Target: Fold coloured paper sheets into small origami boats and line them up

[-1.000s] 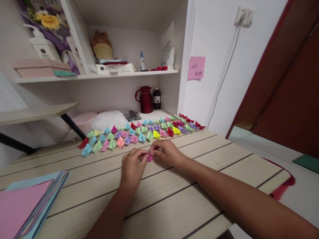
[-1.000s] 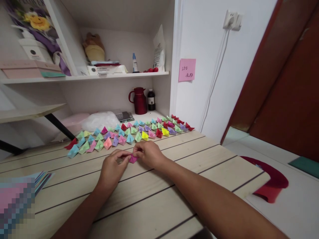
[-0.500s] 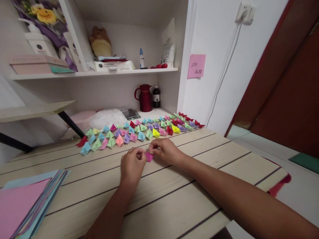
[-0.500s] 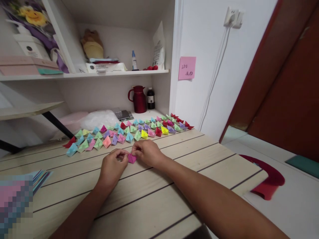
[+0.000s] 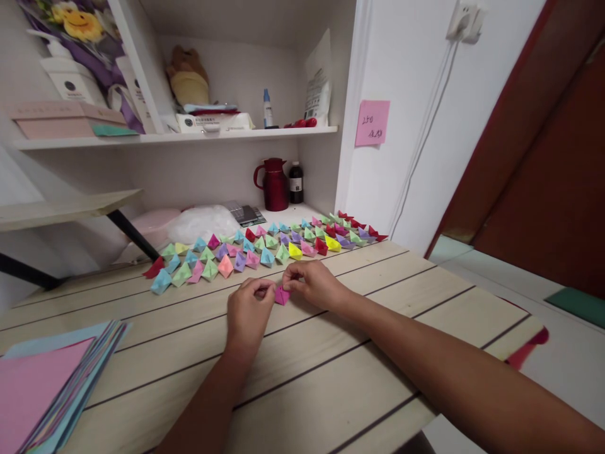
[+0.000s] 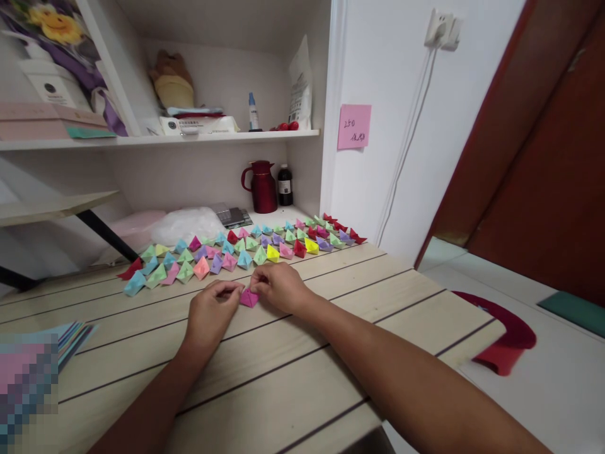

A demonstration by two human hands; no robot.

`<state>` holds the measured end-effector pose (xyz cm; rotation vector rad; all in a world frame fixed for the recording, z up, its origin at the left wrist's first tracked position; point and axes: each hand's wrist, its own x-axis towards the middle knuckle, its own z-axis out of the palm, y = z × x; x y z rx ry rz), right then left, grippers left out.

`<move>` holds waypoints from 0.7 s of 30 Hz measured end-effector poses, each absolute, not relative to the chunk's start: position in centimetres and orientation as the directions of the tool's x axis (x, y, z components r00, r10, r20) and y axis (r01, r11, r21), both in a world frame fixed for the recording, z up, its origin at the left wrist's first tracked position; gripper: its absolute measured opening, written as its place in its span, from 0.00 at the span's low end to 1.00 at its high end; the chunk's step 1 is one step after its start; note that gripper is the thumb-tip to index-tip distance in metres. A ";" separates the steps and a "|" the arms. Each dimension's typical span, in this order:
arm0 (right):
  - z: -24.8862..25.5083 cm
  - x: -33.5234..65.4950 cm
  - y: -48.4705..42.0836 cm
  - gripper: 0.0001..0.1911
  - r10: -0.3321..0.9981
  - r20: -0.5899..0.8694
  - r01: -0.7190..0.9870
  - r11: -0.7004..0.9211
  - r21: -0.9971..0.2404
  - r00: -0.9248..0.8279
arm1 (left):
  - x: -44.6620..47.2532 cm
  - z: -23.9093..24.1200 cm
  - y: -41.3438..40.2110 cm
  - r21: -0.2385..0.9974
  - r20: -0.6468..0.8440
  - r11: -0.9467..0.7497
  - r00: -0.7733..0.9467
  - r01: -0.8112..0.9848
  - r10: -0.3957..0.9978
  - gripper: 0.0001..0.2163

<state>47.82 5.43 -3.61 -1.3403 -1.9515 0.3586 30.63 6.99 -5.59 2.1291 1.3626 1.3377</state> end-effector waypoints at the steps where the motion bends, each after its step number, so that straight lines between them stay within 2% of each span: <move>1: -3.6 47.8 5.4 0.03 0.894 0.406 0.691 0.416 -0.591 -0.191 | 30.7 -5.5 6.9 0.641 0.555 -0.526 0.136 0.559 0.821 0.05; 11: -3.6 47.8 5.3 0.03 0.897 0.403 0.685 0.410 -0.603 -0.182 | 30.7 -5.4 6.6 0.622 0.575 -0.569 0.180 0.538 0.798 0.04; 21: -3.4 47.7 5.2 0.03 0.891 0.410 0.691 0.421 -0.587 -0.194 | 31.0 -5.9 7.0 0.518 0.615 -0.603 0.226 0.607 0.756 0.03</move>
